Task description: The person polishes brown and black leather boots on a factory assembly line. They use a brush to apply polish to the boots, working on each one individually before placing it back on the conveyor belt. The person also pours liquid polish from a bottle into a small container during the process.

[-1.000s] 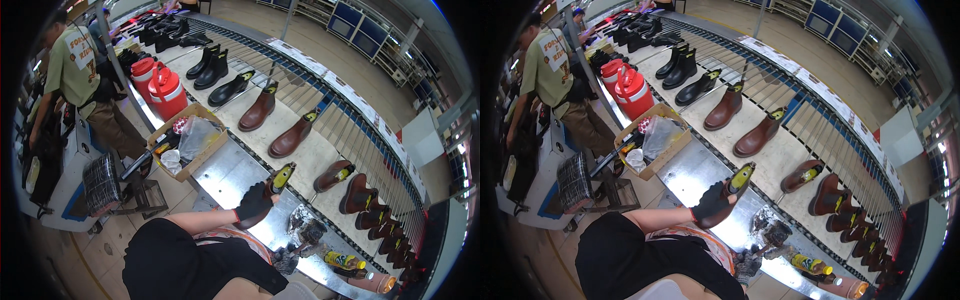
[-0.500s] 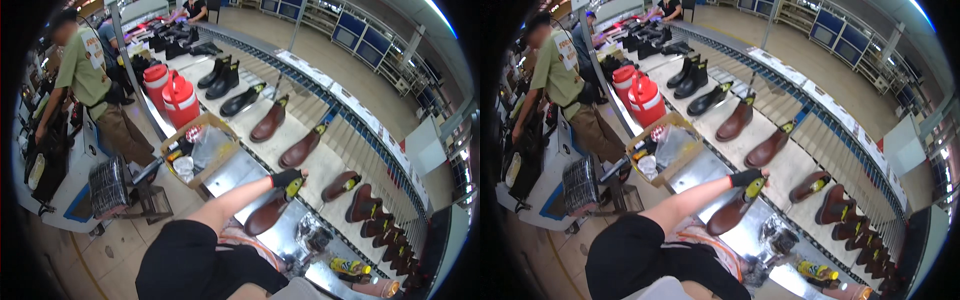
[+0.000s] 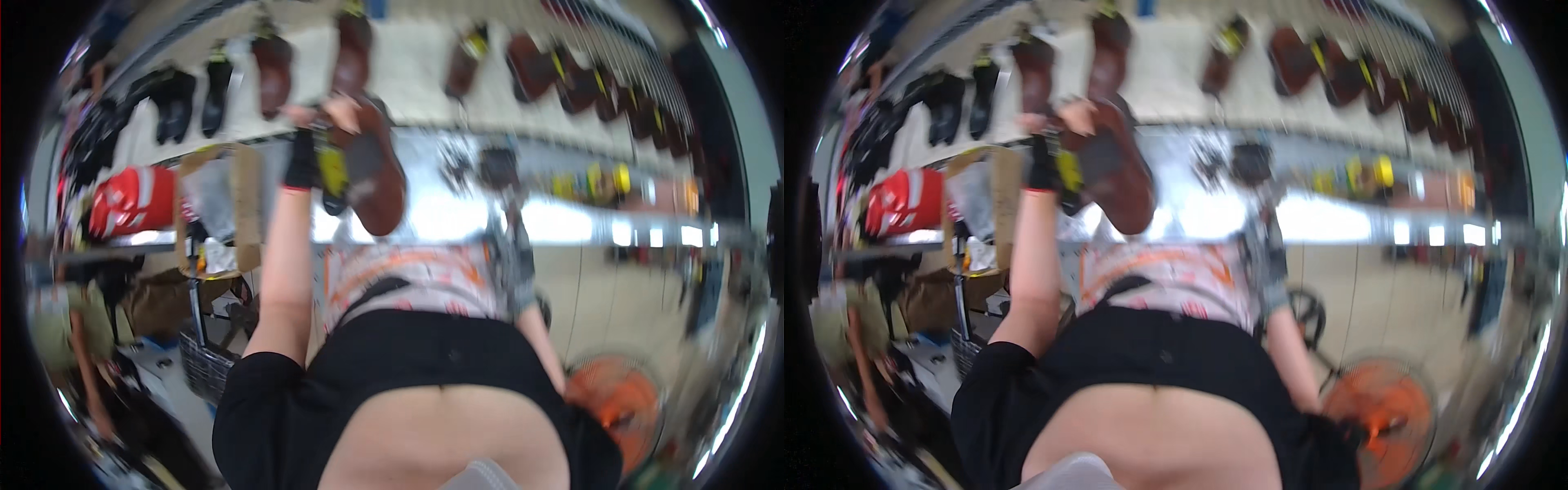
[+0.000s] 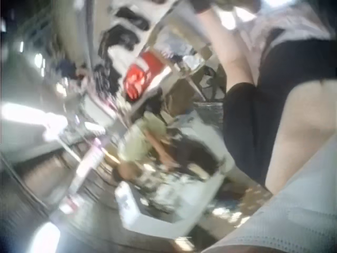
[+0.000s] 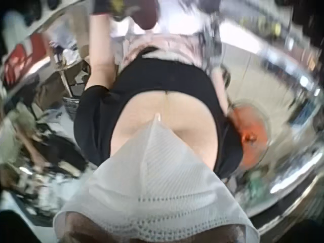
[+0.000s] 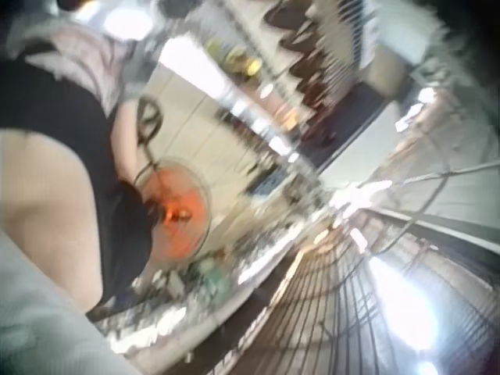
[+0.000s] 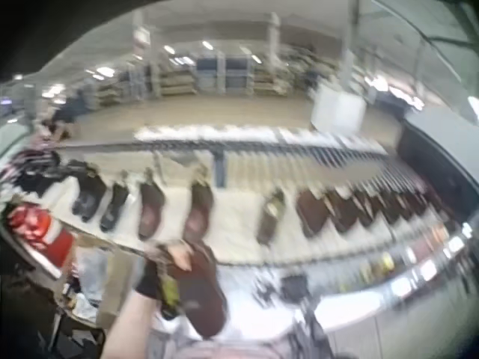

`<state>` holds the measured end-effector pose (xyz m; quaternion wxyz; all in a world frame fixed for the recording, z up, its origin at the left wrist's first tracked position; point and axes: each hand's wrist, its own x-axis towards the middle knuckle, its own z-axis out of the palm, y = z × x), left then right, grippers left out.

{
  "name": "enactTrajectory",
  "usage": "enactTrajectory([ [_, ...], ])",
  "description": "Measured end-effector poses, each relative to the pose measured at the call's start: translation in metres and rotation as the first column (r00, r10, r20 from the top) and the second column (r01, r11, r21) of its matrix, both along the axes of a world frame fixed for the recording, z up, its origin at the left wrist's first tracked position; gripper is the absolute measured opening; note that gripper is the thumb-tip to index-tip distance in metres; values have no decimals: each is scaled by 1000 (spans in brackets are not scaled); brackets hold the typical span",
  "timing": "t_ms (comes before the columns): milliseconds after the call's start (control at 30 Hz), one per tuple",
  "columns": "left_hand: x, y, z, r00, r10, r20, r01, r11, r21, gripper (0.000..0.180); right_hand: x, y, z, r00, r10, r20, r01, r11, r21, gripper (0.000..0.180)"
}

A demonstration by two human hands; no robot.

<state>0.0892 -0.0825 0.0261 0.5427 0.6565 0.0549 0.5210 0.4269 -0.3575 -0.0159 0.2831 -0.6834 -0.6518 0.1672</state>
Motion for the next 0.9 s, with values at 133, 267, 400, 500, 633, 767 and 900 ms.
enactTrajectory([
  [133,4,-22,51,986,-156,-50,163,970,183,95,17,7,21,946,-271,-180,192,912,-363,52],
  [267,9,-27,55,957,-290,-21,291,948,130,100,29,14,41,839,-433,-328,219,822,-525,52],
  [400,3,-36,61,962,-266,-67,273,952,139,100,37,27,68,880,-405,-250,146,730,-667,51],
  [500,11,-26,55,942,-329,-63,335,927,166,100,48,39,70,965,-255,-66,146,727,-671,50],
  [633,8,-30,56,941,-334,-43,337,931,137,99,53,52,78,995,-65,78,100,761,-641,51],
  [767,9,-41,63,955,-295,1,294,950,105,98,43,30,62,891,-325,-318,62,779,-623,62],
  [900,8,-45,68,953,-303,-28,304,945,118,93,14,7,25,314,-481,-818,38,868,-495,58],
])
